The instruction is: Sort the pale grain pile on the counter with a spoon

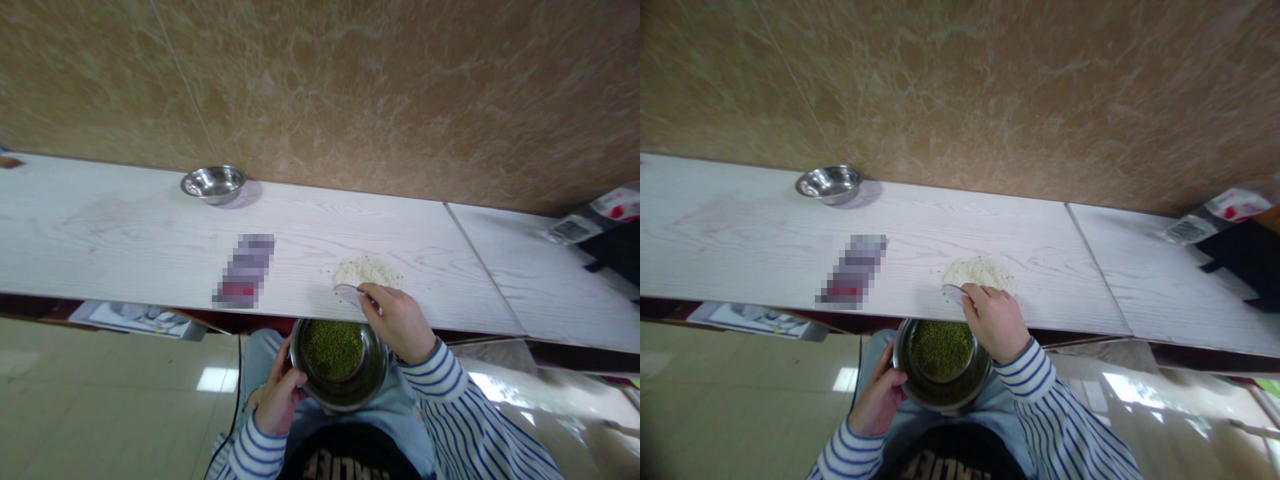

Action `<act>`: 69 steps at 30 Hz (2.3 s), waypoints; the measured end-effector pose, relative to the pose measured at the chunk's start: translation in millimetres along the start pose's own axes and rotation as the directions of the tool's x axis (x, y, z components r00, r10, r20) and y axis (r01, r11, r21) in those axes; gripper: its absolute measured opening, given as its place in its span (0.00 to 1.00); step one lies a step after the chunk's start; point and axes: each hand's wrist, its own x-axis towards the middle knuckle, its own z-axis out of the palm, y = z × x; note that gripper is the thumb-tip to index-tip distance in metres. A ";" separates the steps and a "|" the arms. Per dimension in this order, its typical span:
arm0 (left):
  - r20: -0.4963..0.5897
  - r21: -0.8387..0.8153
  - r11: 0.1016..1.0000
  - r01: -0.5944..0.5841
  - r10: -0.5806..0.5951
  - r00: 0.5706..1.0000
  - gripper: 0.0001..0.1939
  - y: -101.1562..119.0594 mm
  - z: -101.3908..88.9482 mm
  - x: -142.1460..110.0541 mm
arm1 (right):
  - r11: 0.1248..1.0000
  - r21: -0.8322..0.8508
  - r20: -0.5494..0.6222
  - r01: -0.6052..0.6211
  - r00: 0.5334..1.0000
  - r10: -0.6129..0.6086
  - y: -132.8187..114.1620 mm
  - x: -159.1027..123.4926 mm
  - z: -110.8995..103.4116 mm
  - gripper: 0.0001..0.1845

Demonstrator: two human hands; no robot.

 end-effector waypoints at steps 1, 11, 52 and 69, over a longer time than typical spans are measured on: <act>-0.002 -0.001 1.000 0.000 0.000 1.000 0.38 -0.2 0.1 0.0 | 1.000 -0.001 0.002 0.000 1.000 0.000 -0.9 1.4 0.5 0.13; -0.003 -0.024 1.000 0.001 -0.001 1.000 0.40 -0.3 -2.1 0.9 | 0.992 -0.064 -0.076 -0.107 0.992 0.102 -10.2 20.7 12.3 0.13; 0.008 -0.063 0.994 -0.089 0.090 0.996 0.39 18.7 -13.4 14.5 | 0.950 -0.180 0.063 0.253 0.967 -0.246 -24.3 5.8 1.6 0.09; -0.005 -0.089 0.993 -0.082 0.082 0.997 0.38 21.1 -22.5 9.5 | 0.927 -0.252 0.060 0.277 0.961 -0.271 -39.5 40.6 18.1 0.10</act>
